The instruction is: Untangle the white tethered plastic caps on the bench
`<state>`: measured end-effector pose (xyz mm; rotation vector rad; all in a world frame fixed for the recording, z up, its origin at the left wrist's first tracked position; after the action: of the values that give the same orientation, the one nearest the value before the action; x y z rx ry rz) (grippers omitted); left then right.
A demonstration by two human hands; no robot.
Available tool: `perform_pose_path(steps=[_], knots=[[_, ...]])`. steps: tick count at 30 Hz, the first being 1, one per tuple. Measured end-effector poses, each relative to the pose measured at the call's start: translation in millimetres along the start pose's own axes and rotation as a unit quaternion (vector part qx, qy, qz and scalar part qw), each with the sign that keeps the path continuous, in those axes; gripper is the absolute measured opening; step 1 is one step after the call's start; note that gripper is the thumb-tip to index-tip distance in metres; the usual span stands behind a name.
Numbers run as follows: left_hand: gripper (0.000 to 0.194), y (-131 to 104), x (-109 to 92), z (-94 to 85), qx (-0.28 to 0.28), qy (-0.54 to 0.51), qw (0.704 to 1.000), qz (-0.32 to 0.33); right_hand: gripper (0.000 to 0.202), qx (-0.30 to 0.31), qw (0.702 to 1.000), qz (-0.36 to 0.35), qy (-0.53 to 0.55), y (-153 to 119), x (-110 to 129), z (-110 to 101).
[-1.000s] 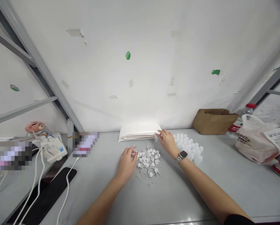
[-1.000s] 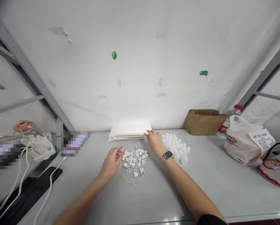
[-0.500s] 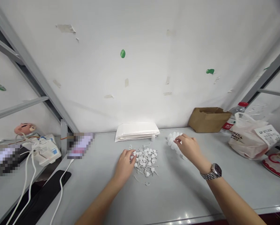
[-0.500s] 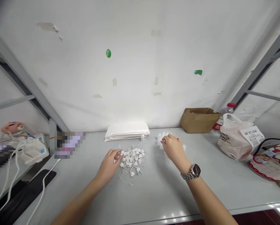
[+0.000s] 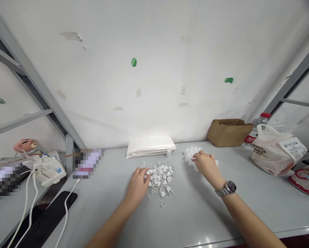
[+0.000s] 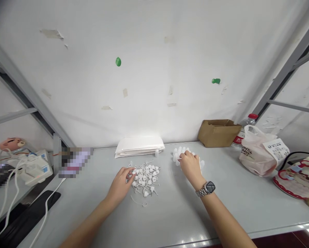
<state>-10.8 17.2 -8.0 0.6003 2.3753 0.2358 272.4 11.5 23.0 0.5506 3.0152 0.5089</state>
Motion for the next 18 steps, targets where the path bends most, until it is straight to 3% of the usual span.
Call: perform_pose_path(steps=[5, 13, 16, 18], knots=[[0.026, -0.9, -3.4, -0.1, 0.013, -0.008, 1.000, -0.003, 0.016, -0.012, 0.999, -0.008, 0.034, 0.4, -0.6, 4.6], [0.027, -0.4, -2.4, -0.5, -0.011, -0.027, 1.000, 0.002, 0.018, 0.002, 0.992, -0.024, 0.127, -2.7, 9.3, 3.2], [0.029, -0.9, -7.2, -3.2, -0.044, -0.087, 0.995, 0.015, 0.016, 0.042, 0.966, -0.056, 0.248, -13.3, 26.3, -12.9], [0.032, -1.8, -13.4, -3.4, -0.047, -0.177, 0.983, 0.018, 0.016, 0.090, 0.931, -0.102, 0.339, -24.4, 44.3, -26.9]])
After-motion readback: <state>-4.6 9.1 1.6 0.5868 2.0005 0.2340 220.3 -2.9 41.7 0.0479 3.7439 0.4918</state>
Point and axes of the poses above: each hand's wrist, its own y-axis towards the middle knuckle, its own z-axis out of the palm, x = y × z, the point moved 2 cm from there along y, towards the middle knuckle, and after that the axes turned 13 degrees about z, right-handed, at the moved point
